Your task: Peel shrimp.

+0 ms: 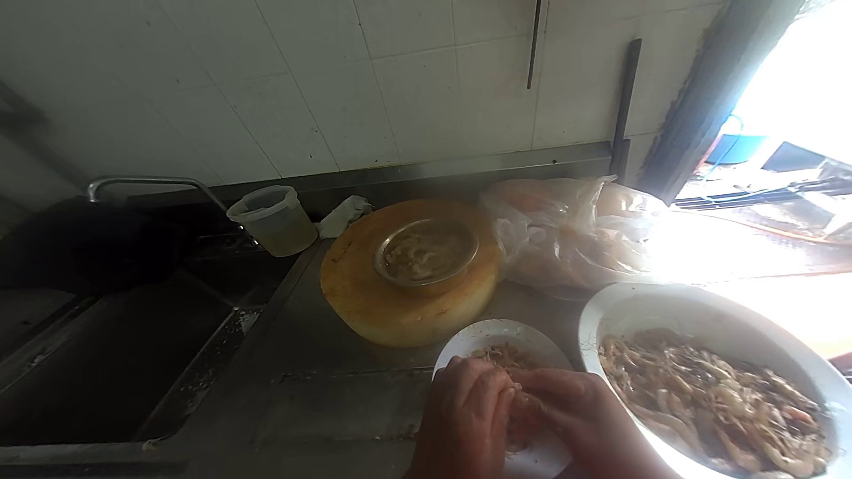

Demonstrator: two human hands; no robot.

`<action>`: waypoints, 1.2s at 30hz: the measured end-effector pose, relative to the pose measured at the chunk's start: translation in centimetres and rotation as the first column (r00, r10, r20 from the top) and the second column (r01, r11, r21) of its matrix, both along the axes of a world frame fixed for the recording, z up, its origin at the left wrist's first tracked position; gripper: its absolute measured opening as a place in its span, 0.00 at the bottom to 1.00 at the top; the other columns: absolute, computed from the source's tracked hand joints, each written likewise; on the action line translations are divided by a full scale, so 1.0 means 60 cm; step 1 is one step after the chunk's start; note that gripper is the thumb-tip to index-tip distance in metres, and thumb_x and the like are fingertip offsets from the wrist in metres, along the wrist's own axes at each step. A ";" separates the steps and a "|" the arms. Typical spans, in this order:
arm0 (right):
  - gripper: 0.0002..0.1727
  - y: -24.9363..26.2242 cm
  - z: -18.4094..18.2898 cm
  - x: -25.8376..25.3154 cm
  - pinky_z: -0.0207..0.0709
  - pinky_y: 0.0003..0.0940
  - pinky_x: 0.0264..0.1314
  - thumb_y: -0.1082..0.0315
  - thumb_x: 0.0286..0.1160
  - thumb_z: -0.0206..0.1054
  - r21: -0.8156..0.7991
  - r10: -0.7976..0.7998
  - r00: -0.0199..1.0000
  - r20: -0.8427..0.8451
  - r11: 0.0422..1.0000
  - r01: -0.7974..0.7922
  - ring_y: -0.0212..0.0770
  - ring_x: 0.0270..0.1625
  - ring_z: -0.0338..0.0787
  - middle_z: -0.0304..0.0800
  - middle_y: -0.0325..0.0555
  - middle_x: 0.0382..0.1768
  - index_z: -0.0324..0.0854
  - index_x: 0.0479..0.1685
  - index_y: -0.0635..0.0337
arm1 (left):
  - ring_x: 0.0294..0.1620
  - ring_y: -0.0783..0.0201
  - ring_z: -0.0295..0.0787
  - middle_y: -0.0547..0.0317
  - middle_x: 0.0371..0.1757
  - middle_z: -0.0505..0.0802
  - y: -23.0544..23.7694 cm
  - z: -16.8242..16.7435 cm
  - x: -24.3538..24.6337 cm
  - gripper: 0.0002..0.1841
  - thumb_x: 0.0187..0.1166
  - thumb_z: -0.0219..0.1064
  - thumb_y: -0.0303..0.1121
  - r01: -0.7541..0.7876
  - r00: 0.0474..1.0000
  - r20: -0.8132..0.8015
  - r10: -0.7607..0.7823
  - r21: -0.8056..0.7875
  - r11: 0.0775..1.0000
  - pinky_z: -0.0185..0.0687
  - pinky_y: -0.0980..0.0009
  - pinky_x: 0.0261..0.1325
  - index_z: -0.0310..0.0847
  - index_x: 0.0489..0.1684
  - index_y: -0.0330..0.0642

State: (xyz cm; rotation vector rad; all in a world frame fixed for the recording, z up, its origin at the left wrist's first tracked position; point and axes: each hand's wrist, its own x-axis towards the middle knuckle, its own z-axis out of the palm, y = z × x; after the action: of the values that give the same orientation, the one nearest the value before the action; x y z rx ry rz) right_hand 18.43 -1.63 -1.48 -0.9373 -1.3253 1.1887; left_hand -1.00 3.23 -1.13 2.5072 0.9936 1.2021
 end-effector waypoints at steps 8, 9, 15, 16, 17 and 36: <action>0.09 0.001 -0.010 -0.006 0.95 0.45 0.40 0.68 0.84 0.68 0.006 0.007 0.988 -0.154 1.000 -0.006 0.47 0.39 0.95 0.92 0.52 0.42 0.87 0.51 0.67 | 0.48 0.67 0.87 0.60 0.46 0.88 -0.006 0.001 -0.001 0.08 0.87 0.61 0.33 0.267 0.910 0.408 -0.079 -0.427 0.864 0.87 0.72 0.49 0.85 0.44 0.40; 0.10 0.002 -0.008 -0.008 0.95 0.44 0.39 0.68 0.83 0.69 0.021 0.009 0.989 -0.147 1.000 -0.006 0.47 0.40 0.95 0.92 0.52 0.44 0.86 0.53 0.67 | 0.48 0.67 0.87 0.60 0.46 0.88 -0.006 0.001 -0.002 0.08 0.87 0.60 0.32 0.270 0.906 0.415 -0.075 -0.434 0.859 0.87 0.72 0.49 0.85 0.44 0.40; 0.07 0.010 -0.007 -0.014 0.94 0.40 0.35 0.69 0.81 0.70 0.072 -0.023 0.995 -0.095 0.997 0.030 0.42 0.34 0.95 0.93 0.48 0.38 0.87 0.46 0.65 | 0.42 0.68 0.86 0.59 0.41 0.88 -0.012 0.004 -0.003 0.08 0.88 0.59 0.31 0.418 0.860 0.497 -0.115 -0.558 0.717 0.86 0.72 0.46 0.84 0.46 0.38; 0.07 0.011 -0.008 -0.013 0.94 0.41 0.35 0.69 0.82 0.69 0.047 -0.002 0.991 -0.131 0.999 0.008 0.43 0.34 0.95 0.93 0.48 0.37 0.86 0.45 0.65 | 0.39 0.67 0.86 0.57 0.39 0.88 -0.010 0.006 -0.006 0.09 0.89 0.58 0.31 0.492 0.815 0.572 -0.097 -0.594 0.636 0.86 0.71 0.44 0.83 0.47 0.36; 0.07 0.012 -0.010 -0.012 0.94 0.43 0.35 0.69 0.82 0.68 0.023 0.020 0.984 -0.178 1.000 -0.017 0.43 0.34 0.94 0.92 0.49 0.36 0.86 0.45 0.65 | 0.39 0.65 0.86 0.56 0.39 0.88 -0.007 0.005 -0.010 0.10 0.89 0.58 0.32 0.557 0.766 0.639 -0.065 -0.610 0.564 0.86 0.68 0.45 0.83 0.48 0.35; 0.13 0.325 0.218 -0.079 0.86 0.47 0.35 0.59 0.85 0.63 0.076 -0.195 0.655 0.730 0.976 0.205 0.42 0.29 0.89 0.88 0.45 0.28 0.87 0.38 0.57 | 0.45 0.59 0.88 0.56 0.39 0.90 -0.007 0.010 0.012 0.13 0.86 0.61 0.42 0.184 0.960 -0.114 -0.257 -0.434 0.882 0.85 0.62 0.49 0.91 0.45 0.47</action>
State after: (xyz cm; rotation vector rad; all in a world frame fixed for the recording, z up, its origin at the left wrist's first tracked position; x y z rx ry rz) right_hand 13.68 17.89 11.63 -1.6391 -1.7748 0.6350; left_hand -0.28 2.80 -0.54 2.3178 0.8594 0.6341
